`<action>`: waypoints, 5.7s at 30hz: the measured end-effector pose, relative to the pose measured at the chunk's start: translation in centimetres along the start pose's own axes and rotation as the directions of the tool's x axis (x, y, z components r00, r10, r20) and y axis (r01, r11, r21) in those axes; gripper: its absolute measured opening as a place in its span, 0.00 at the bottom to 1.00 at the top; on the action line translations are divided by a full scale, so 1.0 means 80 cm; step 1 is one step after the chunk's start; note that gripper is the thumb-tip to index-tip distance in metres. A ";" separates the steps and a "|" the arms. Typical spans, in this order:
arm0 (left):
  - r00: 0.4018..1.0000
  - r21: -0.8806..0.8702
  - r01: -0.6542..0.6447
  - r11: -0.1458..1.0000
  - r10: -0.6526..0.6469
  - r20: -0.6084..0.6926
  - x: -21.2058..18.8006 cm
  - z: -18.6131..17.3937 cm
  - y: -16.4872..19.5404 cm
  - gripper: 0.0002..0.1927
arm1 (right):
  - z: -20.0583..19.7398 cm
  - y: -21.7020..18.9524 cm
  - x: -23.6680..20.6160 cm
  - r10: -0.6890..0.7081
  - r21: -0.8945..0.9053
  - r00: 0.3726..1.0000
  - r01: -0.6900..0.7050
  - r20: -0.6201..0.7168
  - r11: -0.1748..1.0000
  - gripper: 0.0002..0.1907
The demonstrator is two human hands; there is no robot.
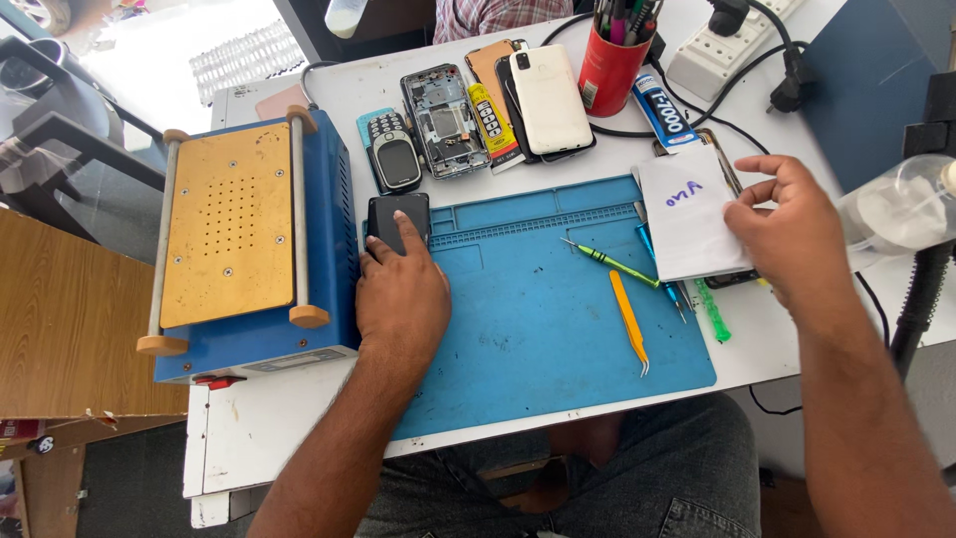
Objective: The person disassembles a smartphone at a repair bench. They remove the back cover and battery from one phone, set it aside, then hold another phone and use a blade-like tool to pry and scrape along the edges of the device, working around its sides.
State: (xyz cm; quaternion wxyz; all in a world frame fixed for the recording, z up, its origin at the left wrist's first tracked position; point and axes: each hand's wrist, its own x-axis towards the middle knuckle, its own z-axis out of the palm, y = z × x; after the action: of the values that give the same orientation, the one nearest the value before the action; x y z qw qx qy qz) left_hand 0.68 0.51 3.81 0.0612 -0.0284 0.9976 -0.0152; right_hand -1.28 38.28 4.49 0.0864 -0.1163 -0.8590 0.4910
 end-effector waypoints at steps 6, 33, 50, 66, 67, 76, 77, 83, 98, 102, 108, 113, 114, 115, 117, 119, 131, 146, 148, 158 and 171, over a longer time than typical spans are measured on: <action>0.996 0.000 0.078 0.997 -0.078 0.045 0.001 -0.026 0.014 0.38 | 0.015 0.014 -0.004 -0.263 -0.249 0.963 0.242 -0.054 0.938 0.22; 0.980 -0.648 -0.172 0.742 0.063 -0.189 -0.023 -0.098 0.015 0.39 | 0.048 -0.079 -0.073 -0.492 0.036 0.858 0.492 0.147 0.870 0.28; 0.871 -0.826 0.211 -0.523 0.484 -0.084 0.009 0.022 0.009 0.40 | 0.174 -0.087 -0.012 -0.301 0.625 0.739 -0.202 0.602 0.754 0.26; 0.800 -0.878 0.104 -0.467 0.564 -0.205 -0.001 0.008 0.005 0.59 | 0.169 -0.109 -0.037 -0.303 0.553 0.770 -0.076 0.561 0.829 0.32; 0.800 -0.871 0.114 -0.479 0.563 -0.205 -0.001 0.008 0.005 0.58 | 0.168 -0.110 -0.038 -0.301 0.533 0.773 -0.056 0.559 0.845 0.32; 0.829 -0.734 0.207 -0.647 0.514 -0.220 0.003 0.021 -0.001 0.52 | 0.155 -0.116 -0.051 -0.566 0.225 0.710 0.523 0.419 0.822 0.29; 0.830 -0.715 0.217 -0.665 0.511 -0.224 0.003 0.025 -0.002 0.50 | 0.153 -0.116 -0.052 -0.591 0.265 0.683 0.530 0.430 0.806 0.29; 0.832 -0.521 0.314 -0.794 0.494 -0.251 0.000 0.039 -0.002 0.41 | 0.142 -0.113 -0.057 -0.730 0.380 0.505 0.631 0.460 0.676 0.30; 0.882 -0.657 0.171 -0.735 0.411 -0.230 -0.004 -0.001 0.002 0.36 | 0.101 -0.085 -0.013 -0.756 0.384 0.654 0.688 0.039 0.615 0.23; 0.910 -0.620 0.195 -0.760 0.375 -0.173 -0.007 0.003 0.005 0.47 | 0.084 -0.072 0.007 -0.663 0.350 0.729 0.674 -0.171 0.651 0.21; 0.949 -0.683 0.209 -0.700 0.313 -0.031 -0.004 0.007 0.008 0.50 | 0.081 -0.068 0.032 -0.531 0.108 0.827 0.554 -0.184 0.826 0.11; 0.944 -0.731 0.237 -0.639 0.330 0.018 -0.003 0.006 0.015 0.50 | 0.093 -0.060 0.036 -0.426 -0.266 0.905 0.417 0.027 0.869 0.15; 0.944 -0.744 0.251 -0.619 0.327 0.046 -0.003 0.006 0.016 0.50 | 0.094 -0.058 0.037 -0.383 -0.349 0.920 0.387 0.082 0.853 0.18; 0.942 -0.755 0.263 -0.601 0.329 0.067 -0.002 0.006 0.017 0.50 | 0.094 -0.057 0.039 -0.337 -0.431 0.932 0.360 0.133 0.827 0.22; 0.937 -0.772 0.293 -0.564 0.330 0.115 -0.002 0.007 0.017 0.50 | 0.095 -0.055 0.042 -0.194 -0.593 0.968 0.250 0.159 0.765 0.30; 0.936 -0.774 0.282 -0.568 0.340 0.091 -0.002 0.006 0.016 0.50 | 0.092 -0.053 0.043 -0.073 -0.682 0.987 0.150 0.141 0.715 0.37; 0.940 -0.779 0.248 -0.576 0.338 0.050 -0.009 0.000 0.016 0.47 | 0.065 -0.045 0.015 0.201 -0.764 0.977 -0.073 0.075 0.641 0.47; 0.948 -0.776 0.235 -0.586 0.315 0.050 -0.006 -0.001 0.012 0.47 | 0.046 0.007 0.014 -0.166 -0.730 0.985 0.146 0.045 0.668 0.32; 0.948 -0.768 0.236 -0.596 0.314 0.048 -0.006 -0.002 0.012 0.47 | 0.046 0.007 0.008 -0.187 -0.732 0.982 0.157 0.042 0.663 0.32; 0.955 -0.770 0.229 -0.595 0.290 0.060 -0.002 -0.002 0.011 0.45 | 0.049 0.000 0.005 -0.049 -0.754 0.996 0.087 0.073 0.651 0.32; 0.948 -0.770 0.229 -0.596 0.315 0.038 0.001 0.005 0.011 0.46 | 0.053 -0.010 -0.047 -0.393 -0.538 0.913 0.387 0.111 0.749 0.24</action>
State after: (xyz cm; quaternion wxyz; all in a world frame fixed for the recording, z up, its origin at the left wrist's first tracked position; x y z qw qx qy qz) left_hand 0.63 1.35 3.40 0.1534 -0.0184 0.4274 0.8907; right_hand 1.14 33.30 2.93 0.1539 0.0435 -0.9678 0.1946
